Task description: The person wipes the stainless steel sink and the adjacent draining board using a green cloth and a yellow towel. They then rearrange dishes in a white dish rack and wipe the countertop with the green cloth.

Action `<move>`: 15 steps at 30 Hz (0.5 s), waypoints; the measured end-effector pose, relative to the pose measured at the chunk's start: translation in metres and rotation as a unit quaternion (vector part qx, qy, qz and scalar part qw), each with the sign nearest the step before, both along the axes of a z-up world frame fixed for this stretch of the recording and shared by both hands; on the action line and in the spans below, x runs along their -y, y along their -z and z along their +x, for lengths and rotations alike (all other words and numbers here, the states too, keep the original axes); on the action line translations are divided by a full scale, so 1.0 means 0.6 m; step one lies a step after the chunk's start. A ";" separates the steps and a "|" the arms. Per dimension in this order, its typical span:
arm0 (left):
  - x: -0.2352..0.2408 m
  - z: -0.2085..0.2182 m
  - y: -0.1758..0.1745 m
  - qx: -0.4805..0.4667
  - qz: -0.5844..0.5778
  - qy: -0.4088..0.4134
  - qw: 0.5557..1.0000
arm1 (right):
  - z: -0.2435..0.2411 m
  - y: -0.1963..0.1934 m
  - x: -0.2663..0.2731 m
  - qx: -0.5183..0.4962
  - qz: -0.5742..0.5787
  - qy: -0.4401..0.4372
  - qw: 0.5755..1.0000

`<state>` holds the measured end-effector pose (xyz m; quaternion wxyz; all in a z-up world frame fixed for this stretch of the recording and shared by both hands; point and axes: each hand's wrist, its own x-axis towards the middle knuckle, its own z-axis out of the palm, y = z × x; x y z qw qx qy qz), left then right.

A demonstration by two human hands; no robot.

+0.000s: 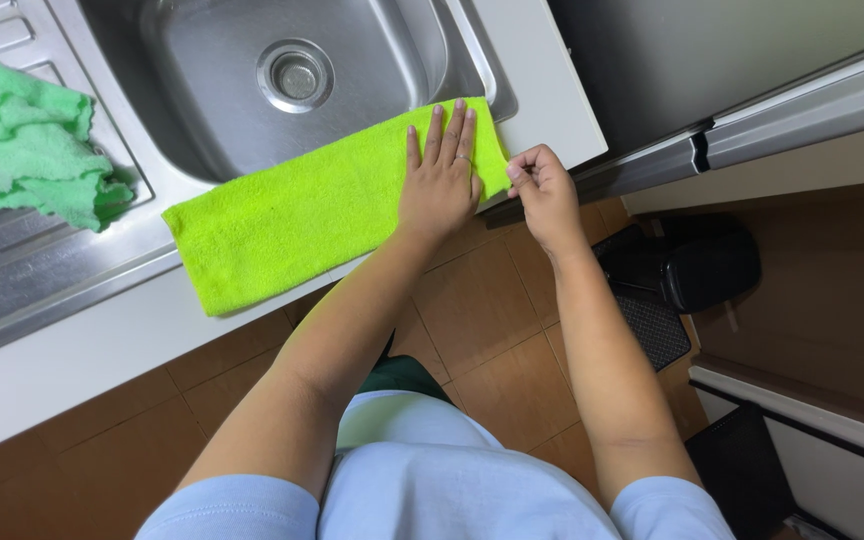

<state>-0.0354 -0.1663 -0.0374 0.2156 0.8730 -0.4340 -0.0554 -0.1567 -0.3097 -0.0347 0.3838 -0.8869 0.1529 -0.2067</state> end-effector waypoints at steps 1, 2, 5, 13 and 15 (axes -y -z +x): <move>-0.001 -0.002 0.004 0.004 -0.006 -0.003 1.000 | -0.002 0.017 0.001 0.007 0.199 0.027 0.980; -0.002 -0.001 0.007 0.009 -0.013 -0.006 1.000 | -0.002 0.033 0.002 0.013 0.389 0.052 0.919; -0.001 0.000 0.006 0.025 0.005 -0.006 1.000 | -0.006 0.026 0.002 -0.042 0.313 0.084 0.945; -0.002 0.019 -0.011 -0.077 0.009 0.031 0.996 | 0.009 -0.022 -0.067 -0.097 -0.191 0.142 0.966; -0.025 0.038 -0.037 -0.124 0.002 0.058 0.991 | 0.020 -0.040 -0.092 -0.059 -0.177 0.193 0.963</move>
